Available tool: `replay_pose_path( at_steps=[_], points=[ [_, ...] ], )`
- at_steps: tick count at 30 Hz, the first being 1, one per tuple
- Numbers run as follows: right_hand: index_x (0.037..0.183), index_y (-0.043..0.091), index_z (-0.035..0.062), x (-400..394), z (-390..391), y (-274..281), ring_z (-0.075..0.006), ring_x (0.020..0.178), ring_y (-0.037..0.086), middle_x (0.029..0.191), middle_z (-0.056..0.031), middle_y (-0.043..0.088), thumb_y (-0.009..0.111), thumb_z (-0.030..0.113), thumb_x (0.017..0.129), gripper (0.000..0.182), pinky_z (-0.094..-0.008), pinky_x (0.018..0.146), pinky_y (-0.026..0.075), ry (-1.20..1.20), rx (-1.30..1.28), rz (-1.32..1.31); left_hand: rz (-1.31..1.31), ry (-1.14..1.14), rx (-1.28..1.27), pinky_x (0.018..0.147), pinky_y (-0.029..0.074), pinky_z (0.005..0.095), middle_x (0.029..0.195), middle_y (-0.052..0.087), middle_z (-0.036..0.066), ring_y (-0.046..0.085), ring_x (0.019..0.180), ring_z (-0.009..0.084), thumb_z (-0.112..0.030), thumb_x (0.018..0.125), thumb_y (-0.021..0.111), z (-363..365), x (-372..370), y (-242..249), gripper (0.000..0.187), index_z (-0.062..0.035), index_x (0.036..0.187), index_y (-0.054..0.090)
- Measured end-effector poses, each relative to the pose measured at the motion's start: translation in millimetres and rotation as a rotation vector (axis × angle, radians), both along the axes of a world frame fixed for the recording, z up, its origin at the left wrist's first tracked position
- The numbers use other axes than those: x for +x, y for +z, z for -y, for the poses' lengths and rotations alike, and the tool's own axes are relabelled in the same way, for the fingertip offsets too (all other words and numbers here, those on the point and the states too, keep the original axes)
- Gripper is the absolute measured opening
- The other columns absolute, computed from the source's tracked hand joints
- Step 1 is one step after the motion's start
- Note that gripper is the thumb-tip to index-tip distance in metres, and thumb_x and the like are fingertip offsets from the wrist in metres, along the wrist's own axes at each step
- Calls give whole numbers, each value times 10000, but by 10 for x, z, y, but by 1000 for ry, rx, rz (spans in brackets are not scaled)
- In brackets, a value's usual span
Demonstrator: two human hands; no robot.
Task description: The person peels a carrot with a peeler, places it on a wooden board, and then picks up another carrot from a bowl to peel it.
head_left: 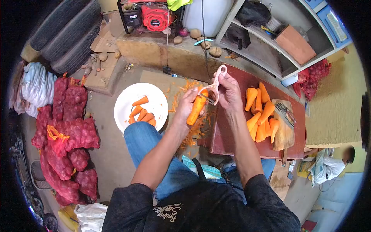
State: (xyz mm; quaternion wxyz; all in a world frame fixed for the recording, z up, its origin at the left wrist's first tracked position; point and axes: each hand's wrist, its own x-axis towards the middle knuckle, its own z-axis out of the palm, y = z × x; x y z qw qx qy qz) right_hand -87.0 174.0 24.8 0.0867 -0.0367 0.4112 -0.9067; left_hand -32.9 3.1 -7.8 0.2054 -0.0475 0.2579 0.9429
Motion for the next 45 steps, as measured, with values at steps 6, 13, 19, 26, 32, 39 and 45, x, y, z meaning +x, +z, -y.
replay_pose_path(
  at_steps=[6, 13, 19, 26, 32, 39, 45],
  points=[
    [1072, 621, -26, -158, -52, -180, -155, 786, 649, 941, -78, 681, 642, 81, 955, 160, -291, 734, 538, -33, -3, 63, 29, 2, 26, 372, 418, 283, 793, 622, 134, 540, 430, 186, -319, 1075, 419, -82, 4, 4, 305, -54, 1163, 542],
    [1095, 611, 1, 195, 174, 157, -141, 752, 648, 884, -55, 663, 703, 179, 936, 256, -280, 666, 543, 72, 181, -99, 143, 30, 10, 379, 415, 272, 777, 626, 108, 543, 448, 172, -394, 1059, 447, 13, -6, -116, 369, -45, 1072, 567],
    [1087, 577, 5, -282, -186, -127, -166, 600, 619, 822, -70, 634, 590, 193, 1011, 203, -295, 543, 536, -159, 217, -101, 18, -36, 19, 389, 393, 276, 811, 628, 146, 521, 440, 190, -377, 1052, 470, 33, 55, 50, 317, -70, 1067, 544],
    [1076, 609, -2, 290, 96, 177, -137, 712, 647, 896, -50, 656, 689, 134, 943, 207, -277, 629, 562, 31, 138, -41, 135, 90, -97, 376, 390, 285, 806, 632, 164, 521, 434, 195, -337, 1059, 465, -22, -23, 102, 273, -70, 1075, 521],
    [1039, 579, 6, -265, -289, -290, -201, 655, 621, 836, -79, 621, 566, 132, 1014, 130, -325, 599, 565, -169, 71, -52, 1, -25, 29, 387, 405, 291, 808, 638, 170, 534, 437, 208, -332, 1057, 471, 47, 47, 27, 267, -70, 1081, 521],
    [1099, 586, 1, 204, -210, -142, -181, 662, 656, 877, -79, 651, 608, 162, 996, 192, -313, 551, 565, -116, 89, 39, 181, -30, 4, 448, 451, 276, 829, 651, 131, 590, 550, 188, -382, 1045, 505, 87, -32, 35, 323, -78, 1144, 551],
    [1152, 584, 3, 840, 45, -60, -150, 805, 662, 953, -71, 670, 750, 221, 907, 368, -306, 735, 572, -72, 69, -10, 45, 72, -142, 480, 511, 276, 844, 669, 114, 609, 583, 160, -340, 1042, 530, 75, -58, -15, 324, -84, 1241, 529]
  ],
)
